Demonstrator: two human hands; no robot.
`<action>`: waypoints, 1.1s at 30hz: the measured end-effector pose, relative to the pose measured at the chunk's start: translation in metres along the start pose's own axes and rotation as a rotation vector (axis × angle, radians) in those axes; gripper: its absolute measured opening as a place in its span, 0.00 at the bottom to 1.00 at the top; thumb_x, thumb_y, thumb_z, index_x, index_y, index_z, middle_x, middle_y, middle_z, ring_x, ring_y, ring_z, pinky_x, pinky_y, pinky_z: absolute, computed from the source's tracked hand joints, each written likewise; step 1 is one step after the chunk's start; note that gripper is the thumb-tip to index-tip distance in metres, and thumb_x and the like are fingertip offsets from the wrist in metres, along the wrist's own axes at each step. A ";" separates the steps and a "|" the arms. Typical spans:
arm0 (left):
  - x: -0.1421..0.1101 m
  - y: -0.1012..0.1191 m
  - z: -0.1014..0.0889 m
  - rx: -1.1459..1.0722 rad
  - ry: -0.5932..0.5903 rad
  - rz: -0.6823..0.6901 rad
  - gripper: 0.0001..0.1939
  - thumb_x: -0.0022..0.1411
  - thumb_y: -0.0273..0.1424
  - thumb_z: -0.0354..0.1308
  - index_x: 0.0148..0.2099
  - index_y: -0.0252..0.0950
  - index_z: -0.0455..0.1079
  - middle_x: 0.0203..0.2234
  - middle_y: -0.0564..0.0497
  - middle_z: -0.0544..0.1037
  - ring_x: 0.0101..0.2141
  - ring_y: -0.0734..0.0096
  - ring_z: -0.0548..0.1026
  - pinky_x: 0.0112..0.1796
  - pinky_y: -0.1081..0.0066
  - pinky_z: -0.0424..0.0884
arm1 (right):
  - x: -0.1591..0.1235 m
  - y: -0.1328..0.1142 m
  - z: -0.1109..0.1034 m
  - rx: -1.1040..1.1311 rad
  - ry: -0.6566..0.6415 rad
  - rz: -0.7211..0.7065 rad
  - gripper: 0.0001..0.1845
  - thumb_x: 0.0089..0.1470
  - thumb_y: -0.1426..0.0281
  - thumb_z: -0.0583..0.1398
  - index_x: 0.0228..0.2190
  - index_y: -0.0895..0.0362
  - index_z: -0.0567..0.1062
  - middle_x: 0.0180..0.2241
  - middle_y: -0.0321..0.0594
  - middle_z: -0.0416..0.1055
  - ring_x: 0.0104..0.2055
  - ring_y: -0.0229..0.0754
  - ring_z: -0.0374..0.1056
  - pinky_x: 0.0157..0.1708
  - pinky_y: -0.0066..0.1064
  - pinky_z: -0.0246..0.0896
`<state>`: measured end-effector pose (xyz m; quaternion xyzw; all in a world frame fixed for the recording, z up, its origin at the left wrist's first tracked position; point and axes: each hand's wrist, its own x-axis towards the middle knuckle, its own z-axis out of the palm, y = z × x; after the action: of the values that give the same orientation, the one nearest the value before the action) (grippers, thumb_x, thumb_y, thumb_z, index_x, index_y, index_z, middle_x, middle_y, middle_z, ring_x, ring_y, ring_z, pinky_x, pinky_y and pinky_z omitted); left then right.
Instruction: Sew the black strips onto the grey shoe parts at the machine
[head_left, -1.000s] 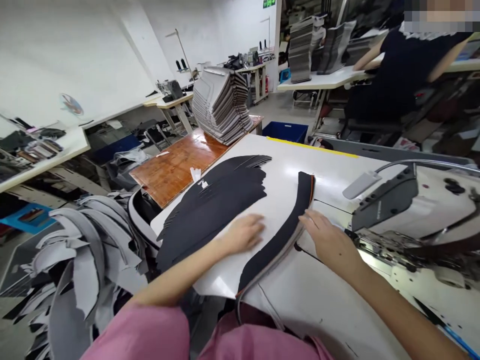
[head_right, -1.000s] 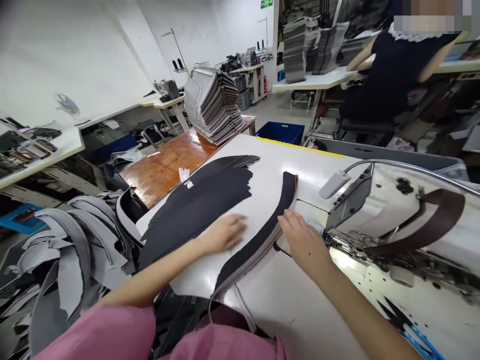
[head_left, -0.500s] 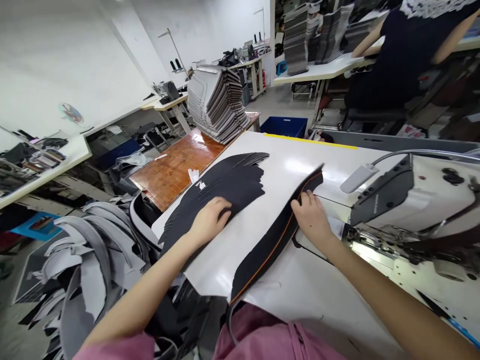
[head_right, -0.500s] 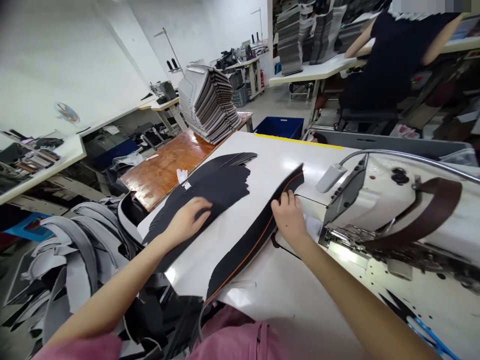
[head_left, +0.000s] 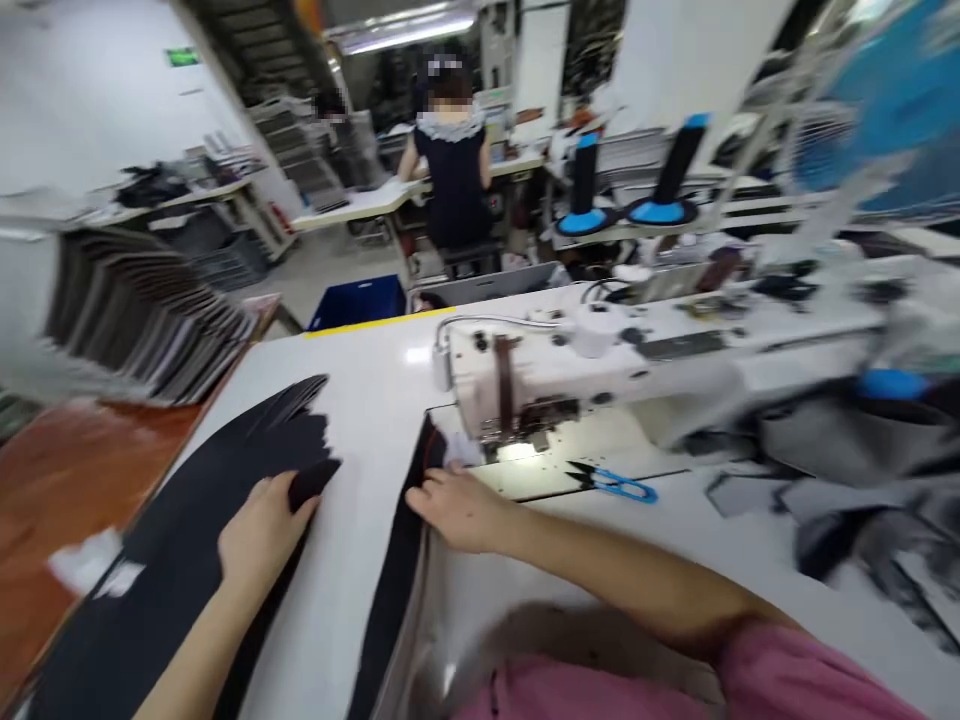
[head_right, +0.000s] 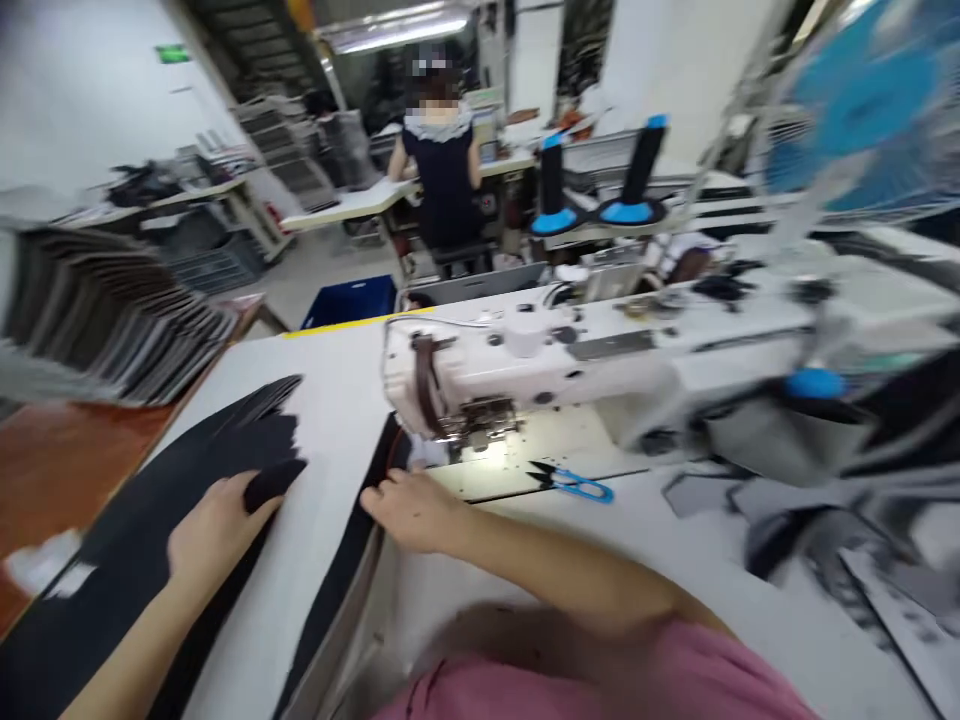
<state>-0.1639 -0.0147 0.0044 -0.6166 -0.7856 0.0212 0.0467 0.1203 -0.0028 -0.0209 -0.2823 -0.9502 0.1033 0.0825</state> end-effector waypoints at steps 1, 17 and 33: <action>0.000 0.002 -0.003 -0.030 0.032 0.037 0.21 0.63 0.42 0.44 0.53 0.39 0.67 0.43 0.45 0.74 0.39 0.54 0.75 0.32 0.62 0.70 | 0.000 0.004 0.005 -0.033 0.042 -0.019 0.09 0.54 0.77 0.53 0.38 0.59 0.67 0.35 0.43 0.69 0.44 0.47 0.64 0.44 0.42 0.58; 0.000 0.106 -0.045 -0.069 0.320 0.973 0.18 0.64 0.23 0.45 0.49 0.39 0.72 0.48 0.51 0.77 0.42 0.71 0.77 0.39 0.74 0.73 | -0.021 -0.004 0.001 0.045 -0.012 0.034 0.13 0.60 0.74 0.50 0.37 0.57 0.74 0.39 0.45 0.68 0.40 0.44 0.67 0.44 0.43 0.59; -0.043 0.156 0.004 -0.129 -0.029 1.010 0.20 0.63 0.23 0.48 0.58 0.32 0.64 0.51 0.46 0.72 0.48 0.61 0.65 0.44 0.64 0.70 | -0.088 0.005 0.023 0.087 0.158 0.052 0.15 0.58 0.76 0.53 0.46 0.59 0.73 0.53 0.46 0.68 0.57 0.47 0.59 0.52 0.40 0.55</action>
<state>-0.0034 -0.0195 -0.0156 -0.9207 -0.3898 0.0011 -0.0184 0.1904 -0.0506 -0.0531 -0.3103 -0.9276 0.1239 0.1668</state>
